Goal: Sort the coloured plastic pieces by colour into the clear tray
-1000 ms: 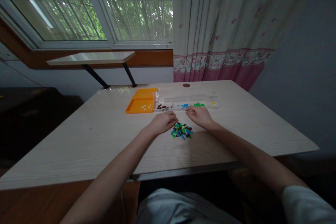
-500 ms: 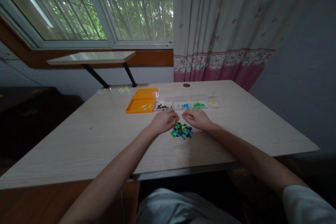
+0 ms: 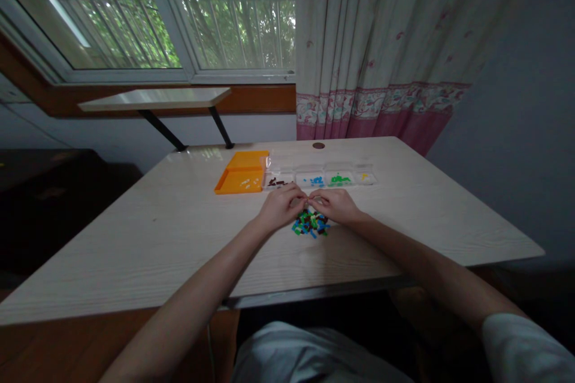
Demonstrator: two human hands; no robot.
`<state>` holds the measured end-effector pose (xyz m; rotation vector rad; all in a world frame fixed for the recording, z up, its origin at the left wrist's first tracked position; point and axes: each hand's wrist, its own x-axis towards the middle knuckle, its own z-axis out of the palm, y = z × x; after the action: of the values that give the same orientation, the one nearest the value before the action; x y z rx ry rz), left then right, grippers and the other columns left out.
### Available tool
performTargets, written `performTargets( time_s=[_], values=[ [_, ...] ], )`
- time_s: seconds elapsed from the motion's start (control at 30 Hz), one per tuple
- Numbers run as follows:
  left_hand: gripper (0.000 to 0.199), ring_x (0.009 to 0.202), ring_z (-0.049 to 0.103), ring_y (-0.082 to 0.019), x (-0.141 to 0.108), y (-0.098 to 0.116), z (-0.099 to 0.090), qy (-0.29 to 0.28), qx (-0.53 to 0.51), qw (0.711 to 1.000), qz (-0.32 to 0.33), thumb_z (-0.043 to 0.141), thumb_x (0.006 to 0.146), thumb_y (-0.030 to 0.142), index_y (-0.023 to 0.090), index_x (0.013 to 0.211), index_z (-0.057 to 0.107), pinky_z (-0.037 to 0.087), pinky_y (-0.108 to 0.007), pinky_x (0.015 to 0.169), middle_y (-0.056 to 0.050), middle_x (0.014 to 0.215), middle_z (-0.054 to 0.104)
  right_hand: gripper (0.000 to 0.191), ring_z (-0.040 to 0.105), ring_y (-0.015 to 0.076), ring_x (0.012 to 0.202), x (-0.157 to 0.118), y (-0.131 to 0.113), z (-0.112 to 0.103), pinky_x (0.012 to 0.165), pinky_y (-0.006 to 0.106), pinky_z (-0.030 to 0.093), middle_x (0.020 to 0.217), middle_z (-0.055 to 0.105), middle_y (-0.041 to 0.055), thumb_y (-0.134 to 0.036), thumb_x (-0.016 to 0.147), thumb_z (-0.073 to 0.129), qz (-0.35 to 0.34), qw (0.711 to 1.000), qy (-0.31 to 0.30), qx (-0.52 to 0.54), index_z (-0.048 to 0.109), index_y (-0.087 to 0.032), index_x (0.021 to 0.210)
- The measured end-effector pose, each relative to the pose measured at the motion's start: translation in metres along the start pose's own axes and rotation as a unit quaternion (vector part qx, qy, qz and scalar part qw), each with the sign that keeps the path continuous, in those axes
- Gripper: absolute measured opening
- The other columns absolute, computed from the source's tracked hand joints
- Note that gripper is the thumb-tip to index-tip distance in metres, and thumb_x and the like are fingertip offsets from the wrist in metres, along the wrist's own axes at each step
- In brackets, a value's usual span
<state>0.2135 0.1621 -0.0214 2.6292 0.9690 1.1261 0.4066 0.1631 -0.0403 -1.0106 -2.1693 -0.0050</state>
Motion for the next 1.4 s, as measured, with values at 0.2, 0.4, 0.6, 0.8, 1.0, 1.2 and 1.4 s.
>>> performTargets(
  time_s=[0.2, 0.4, 0.6, 0.8, 1.0, 1.2, 1.4],
  values=[
    [0.016, 0.074, 0.054, -0.012, 0.001, 0.001, -0.004, -0.026, -0.003, 1.0, -0.01, 0.05, 0.083, 0.023, 0.015, 0.084, 0.064, 0.042, -0.022, 0.066, -0.005, 0.08, 0.059, 0.019, 0.047, 0.0078, 0.048, 0.001, -0.001, -0.004, 0.054, 0.018, 0.034, 0.053, 0.055, -0.0027, -0.032, 0.082, 0.053, -0.026, 1.0, 0.0, 0.002, 0.066, -0.018, 0.08],
    [0.021, 0.076, 0.054, -0.013, 0.005, -0.002, -0.02, -0.077, 0.019, 0.996, -0.045, 0.046, 0.084, 0.025, 0.016, 0.089, 0.065, 0.041, -0.023, 0.068, -0.006, 0.082, 0.061, 0.022, 0.047, 0.0072, 0.048, 0.003, -0.001, -0.012, 0.055, 0.018, 0.034, 0.055, 0.056, -0.0018, -0.033, 0.083, 0.052, -0.04, 0.999, 0.027, -0.002, 0.065, -0.017, 0.076],
    [0.019, 0.066, 0.054, -0.012, 0.002, -0.009, -0.031, -0.234, 0.003, 0.97, -0.059, 0.048, 0.076, 0.018, 0.015, 0.078, 0.067, 0.039, -0.02, 0.063, -0.004, 0.073, 0.064, 0.02, 0.046, 0.0073, 0.049, 0.002, 0.004, -0.018, 0.055, 0.018, 0.034, 0.055, 0.053, -0.0022, -0.033, 0.083, 0.052, -0.03, 0.999, 0.043, -0.01, 0.064, -0.017, 0.078],
    [0.014, 0.056, 0.049, -0.009, 0.0, -0.008, -0.032, -0.294, -0.004, 0.952, -0.079, 0.053, 0.069, 0.02, 0.014, 0.073, 0.065, 0.033, -0.018, 0.053, 0.0, 0.064, 0.06, 0.019, 0.046, 0.0072, 0.047, 0.002, 0.004, -0.025, 0.053, 0.018, 0.036, 0.053, 0.051, -0.0025, -0.031, 0.083, 0.053, -0.043, 0.993, 0.109, -0.003, 0.065, -0.017, 0.079],
    [0.014, 0.057, 0.05, -0.009, -0.001, -0.009, -0.027, -0.301, -0.002, 0.95, -0.08, 0.053, 0.069, 0.021, 0.015, 0.073, 0.065, 0.033, -0.018, 0.053, 0.0, 0.065, 0.061, 0.017, 0.044, 0.0068, 0.043, 0.005, 0.003, -0.028, 0.049, 0.018, 0.037, 0.046, 0.047, -0.0041, -0.028, 0.081, 0.055, -0.081, 0.976, 0.204, -0.004, 0.065, -0.016, 0.077],
    [0.016, 0.056, 0.05, -0.01, -0.001, -0.009, -0.027, -0.29, -0.016, 0.954, -0.08, 0.052, 0.068, 0.02, 0.016, 0.076, 0.066, 0.034, -0.018, 0.053, -0.001, 0.064, 0.06, 0.025, 0.047, 0.0087, 0.045, 0.004, 0.01, -0.031, 0.052, 0.02, 0.039, 0.048, 0.053, -0.0013, -0.034, 0.084, 0.05, -0.04, 0.986, 0.158, -0.031, 0.067, -0.017, 0.078],
    [0.015, 0.056, 0.05, -0.01, -0.001, -0.009, -0.028, -0.289, -0.033, 0.954, -0.078, 0.051, 0.066, 0.016, 0.016, 0.071, 0.065, 0.033, -0.018, 0.052, 0.0, 0.062, 0.059, 0.027, 0.051, 0.0112, 0.052, 0.006, 0.047, -0.061, 0.056, 0.022, 0.037, 0.057, 0.058, 0.001, -0.037, 0.082, 0.049, 0.048, 0.994, 0.05, -0.084, 0.067, -0.018, 0.085]
  ],
)
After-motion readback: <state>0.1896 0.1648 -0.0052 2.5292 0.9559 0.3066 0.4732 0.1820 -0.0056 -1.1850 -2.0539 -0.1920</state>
